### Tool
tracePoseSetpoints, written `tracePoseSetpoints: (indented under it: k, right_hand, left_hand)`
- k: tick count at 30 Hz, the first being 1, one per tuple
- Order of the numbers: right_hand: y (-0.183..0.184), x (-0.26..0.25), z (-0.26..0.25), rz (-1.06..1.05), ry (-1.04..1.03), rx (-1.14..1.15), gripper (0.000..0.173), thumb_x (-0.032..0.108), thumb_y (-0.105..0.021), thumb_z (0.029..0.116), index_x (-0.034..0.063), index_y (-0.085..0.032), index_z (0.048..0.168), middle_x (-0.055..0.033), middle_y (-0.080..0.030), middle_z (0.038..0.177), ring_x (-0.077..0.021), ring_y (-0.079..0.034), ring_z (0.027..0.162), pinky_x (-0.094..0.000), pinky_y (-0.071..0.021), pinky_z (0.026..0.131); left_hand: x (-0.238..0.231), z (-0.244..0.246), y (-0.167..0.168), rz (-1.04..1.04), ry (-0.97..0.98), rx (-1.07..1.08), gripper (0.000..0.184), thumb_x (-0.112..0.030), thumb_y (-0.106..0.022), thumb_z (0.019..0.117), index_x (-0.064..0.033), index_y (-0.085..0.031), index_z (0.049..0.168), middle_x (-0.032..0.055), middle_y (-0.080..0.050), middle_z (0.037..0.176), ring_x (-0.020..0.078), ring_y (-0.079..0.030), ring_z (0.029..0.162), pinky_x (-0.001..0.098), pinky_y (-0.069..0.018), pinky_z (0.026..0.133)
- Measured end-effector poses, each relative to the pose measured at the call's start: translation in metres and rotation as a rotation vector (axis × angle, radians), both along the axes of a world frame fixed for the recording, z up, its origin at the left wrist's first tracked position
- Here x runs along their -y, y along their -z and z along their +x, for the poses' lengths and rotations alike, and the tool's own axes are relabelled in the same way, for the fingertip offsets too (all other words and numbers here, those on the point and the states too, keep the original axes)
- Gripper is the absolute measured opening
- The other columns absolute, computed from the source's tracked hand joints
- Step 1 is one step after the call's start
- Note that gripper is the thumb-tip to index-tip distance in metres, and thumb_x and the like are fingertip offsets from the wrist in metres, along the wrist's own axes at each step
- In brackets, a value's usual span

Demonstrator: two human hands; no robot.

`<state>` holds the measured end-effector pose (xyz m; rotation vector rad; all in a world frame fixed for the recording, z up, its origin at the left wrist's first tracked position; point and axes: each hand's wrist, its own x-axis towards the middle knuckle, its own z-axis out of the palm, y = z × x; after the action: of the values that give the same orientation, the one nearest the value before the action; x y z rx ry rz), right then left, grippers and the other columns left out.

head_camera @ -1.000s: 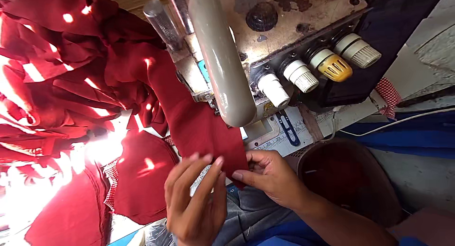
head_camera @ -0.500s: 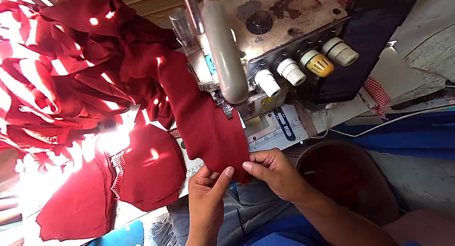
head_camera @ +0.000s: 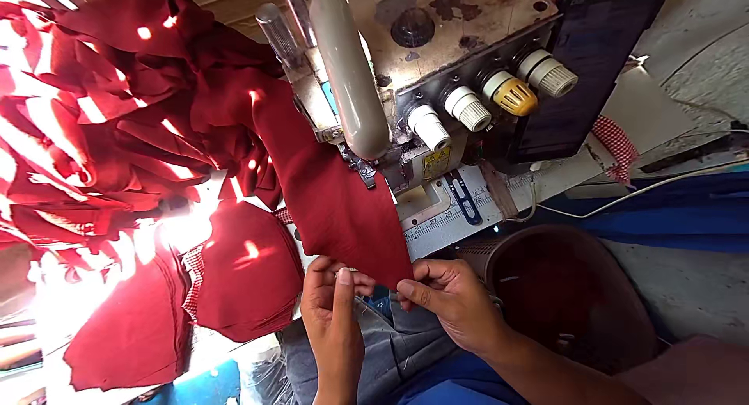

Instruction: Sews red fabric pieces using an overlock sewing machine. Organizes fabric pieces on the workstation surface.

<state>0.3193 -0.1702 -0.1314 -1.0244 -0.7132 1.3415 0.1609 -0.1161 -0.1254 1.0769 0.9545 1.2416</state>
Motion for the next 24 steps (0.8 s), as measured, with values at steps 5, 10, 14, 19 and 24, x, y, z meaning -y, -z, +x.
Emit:
tracePoseSetpoints:
  k: [5,10,14,19,24]
  right_hand:
    - [-0.003,0.005,-0.003,0.037,-0.002,-0.059,0.010,0.006,-0.067,0.0976,-0.0020,-0.071,0.094,-0.0072,-0.073,0.084,-0.0119,-0.072,0.074,-0.0281,-0.0629,0.070]
    - [-0.006,0.006,-0.008,0.054,0.009,-0.082,0.009,0.006,-0.068,0.0969,-0.0014,-0.072,0.093,-0.0066,-0.072,0.082,-0.0104,-0.070,0.072,-0.0262,-0.0617,0.068]
    - [-0.011,0.008,-0.013,0.051,0.019,-0.053,0.008,0.006,-0.071,0.0951,-0.0014,-0.074,0.094,-0.0068,-0.073,0.082,-0.0097,-0.071,0.072,-0.0254,-0.0622,0.067]
    - [-0.010,0.009,-0.019,0.040,-0.040,-0.119,0.011,0.008,-0.069,0.0978,-0.0012,-0.073,0.095,-0.0064,-0.074,0.082,-0.0101,-0.072,0.072,-0.0255,-0.0626,0.067]
    - [-0.006,0.008,-0.012,0.067,-0.035,-0.117,0.011,0.010,-0.066,0.1001,0.0007,-0.070,0.098,-0.0055,-0.072,0.085,-0.0088,-0.070,0.074,-0.0245,-0.0613,0.068]
  left_hand:
    - [0.009,0.000,0.027,0.448,-0.205,-0.355,0.047,-0.017,-0.065,0.0965,-0.0250,-0.043,0.138,-0.0108,-0.055,0.119,-0.0004,-0.059,0.092,0.0150,-0.0517,0.073]
    - [-0.003,-0.001,0.031,0.868,-0.289,-0.778,0.056,-0.033,-0.074,0.0878,-0.0246,-0.047,0.136,-0.0071,-0.046,0.142,0.0074,-0.045,0.136,0.0286,-0.0388,0.114]
    - [-0.020,-0.007,0.016,1.070,-0.096,-0.986,0.044,-0.038,-0.060,0.1000,-0.0235,-0.050,0.140,-0.0078,-0.044,0.155,0.0176,-0.029,0.152,0.0428,-0.0179,0.126]
    - [-0.038,-0.017,-0.001,1.203,0.103,-0.954,0.025,-0.011,-0.063,0.0997,-0.0132,-0.071,0.123,0.0009,-0.072,0.128,0.0200,-0.059,0.131,0.0468,-0.0322,0.119]
    - [-0.047,-0.018,-0.011,1.252,0.209,-0.955,0.024,-0.007,-0.060,0.1000,-0.0079,-0.071,0.121,0.0055,-0.073,0.127,0.0219,-0.062,0.128,0.0470,-0.0382,0.117]
